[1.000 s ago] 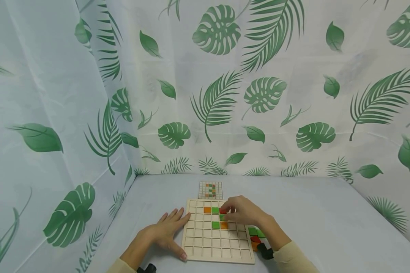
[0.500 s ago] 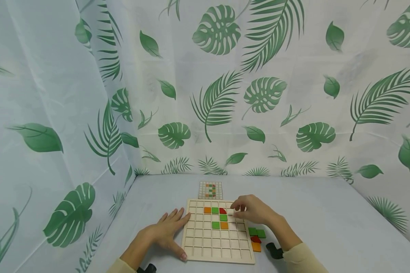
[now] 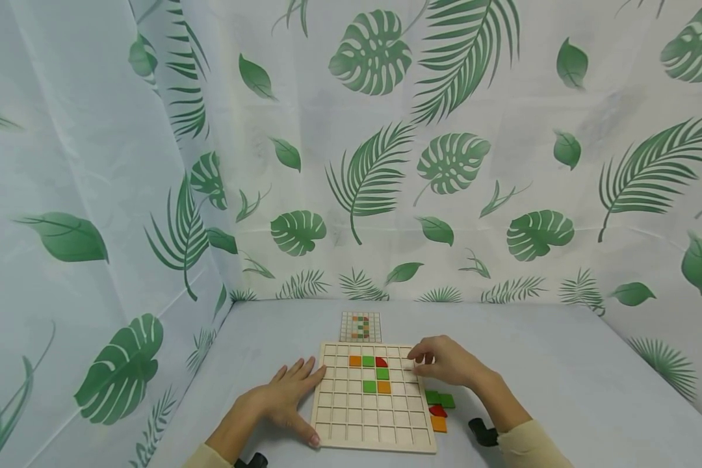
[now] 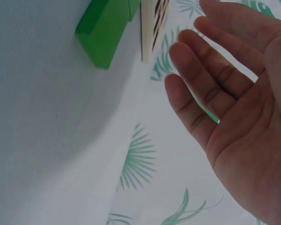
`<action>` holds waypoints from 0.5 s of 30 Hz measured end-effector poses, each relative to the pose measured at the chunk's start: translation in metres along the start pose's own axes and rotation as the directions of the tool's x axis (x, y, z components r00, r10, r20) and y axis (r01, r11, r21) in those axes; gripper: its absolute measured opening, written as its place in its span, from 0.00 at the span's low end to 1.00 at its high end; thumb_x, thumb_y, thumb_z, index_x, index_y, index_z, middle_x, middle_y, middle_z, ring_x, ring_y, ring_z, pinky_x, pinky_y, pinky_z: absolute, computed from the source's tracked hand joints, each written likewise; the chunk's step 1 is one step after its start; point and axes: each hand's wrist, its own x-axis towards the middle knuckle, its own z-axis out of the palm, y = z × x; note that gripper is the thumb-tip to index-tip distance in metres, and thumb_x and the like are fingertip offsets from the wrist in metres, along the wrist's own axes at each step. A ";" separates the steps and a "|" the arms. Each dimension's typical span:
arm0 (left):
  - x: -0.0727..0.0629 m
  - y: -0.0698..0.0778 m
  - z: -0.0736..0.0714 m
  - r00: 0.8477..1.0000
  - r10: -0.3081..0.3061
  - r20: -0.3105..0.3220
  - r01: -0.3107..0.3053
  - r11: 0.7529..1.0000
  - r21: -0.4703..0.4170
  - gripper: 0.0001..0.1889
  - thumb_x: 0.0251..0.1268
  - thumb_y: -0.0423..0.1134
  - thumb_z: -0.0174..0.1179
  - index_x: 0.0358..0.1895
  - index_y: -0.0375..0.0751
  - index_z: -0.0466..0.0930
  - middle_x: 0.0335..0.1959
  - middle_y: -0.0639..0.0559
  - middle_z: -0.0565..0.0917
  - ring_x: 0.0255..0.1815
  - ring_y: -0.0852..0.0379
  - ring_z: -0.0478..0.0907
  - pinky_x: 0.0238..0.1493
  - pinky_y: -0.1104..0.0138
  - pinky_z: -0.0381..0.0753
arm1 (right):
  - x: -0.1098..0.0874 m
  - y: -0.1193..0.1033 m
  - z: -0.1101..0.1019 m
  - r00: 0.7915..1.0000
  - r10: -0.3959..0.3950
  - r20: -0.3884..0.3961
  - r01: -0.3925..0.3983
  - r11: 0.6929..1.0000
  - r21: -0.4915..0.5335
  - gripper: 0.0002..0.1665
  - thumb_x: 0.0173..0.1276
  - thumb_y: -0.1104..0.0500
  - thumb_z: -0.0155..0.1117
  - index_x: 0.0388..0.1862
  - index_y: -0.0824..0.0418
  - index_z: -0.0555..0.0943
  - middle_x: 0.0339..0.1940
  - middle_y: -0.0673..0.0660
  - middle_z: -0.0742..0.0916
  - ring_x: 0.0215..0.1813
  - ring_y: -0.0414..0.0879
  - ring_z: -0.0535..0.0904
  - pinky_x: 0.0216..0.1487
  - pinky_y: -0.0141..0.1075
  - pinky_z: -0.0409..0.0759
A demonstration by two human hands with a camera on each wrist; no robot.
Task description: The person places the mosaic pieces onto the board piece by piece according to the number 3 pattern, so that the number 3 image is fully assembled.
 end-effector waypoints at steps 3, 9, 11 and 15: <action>0.000 0.001 0.000 1.000 -0.002 0.001 0.002 1.000 -0.001 0.72 0.36 0.76 0.77 0.86 0.54 0.49 0.88 0.42 0.45 0.88 0.39 0.40 0.85 0.39 0.42 | -0.002 0.002 -0.002 1.000 0.019 0.003 -0.019 1.000 -0.005 0.11 0.66 0.59 0.76 0.47 0.57 0.90 0.39 0.46 0.88 0.39 0.37 0.78 0.37 0.29 0.80; -0.002 0.003 -0.001 1.000 0.005 -0.006 -0.005 1.000 0.005 0.72 0.35 0.75 0.77 0.86 0.54 0.49 0.88 0.41 0.46 0.88 0.39 0.41 0.85 0.39 0.42 | -0.008 0.002 -0.007 0.998 0.044 0.035 -0.044 0.999 0.013 0.13 0.65 0.59 0.77 0.48 0.59 0.90 0.40 0.47 0.90 0.39 0.39 0.78 0.37 0.30 0.80; -0.002 0.003 -0.001 1.000 0.007 -0.008 -0.007 1.000 0.002 0.72 0.35 0.75 0.78 0.86 0.54 0.49 0.88 0.41 0.46 0.88 0.38 0.41 0.85 0.39 0.41 | -0.009 0.003 -0.009 0.997 0.054 0.047 -0.055 0.998 0.021 0.13 0.65 0.59 0.77 0.47 0.59 0.91 0.40 0.48 0.90 0.39 0.40 0.78 0.37 0.31 0.80; -0.002 0.002 -0.001 1.000 0.008 -0.008 -0.008 1.000 0.004 0.72 0.36 0.74 0.78 0.86 0.53 0.49 0.88 0.41 0.45 0.88 0.38 0.40 0.85 0.39 0.41 | -0.010 0.003 -0.010 0.992 0.105 0.076 -0.108 0.994 0.035 0.11 0.62 0.58 0.79 0.44 0.57 0.91 0.37 0.47 0.90 0.39 0.42 0.78 0.37 0.31 0.80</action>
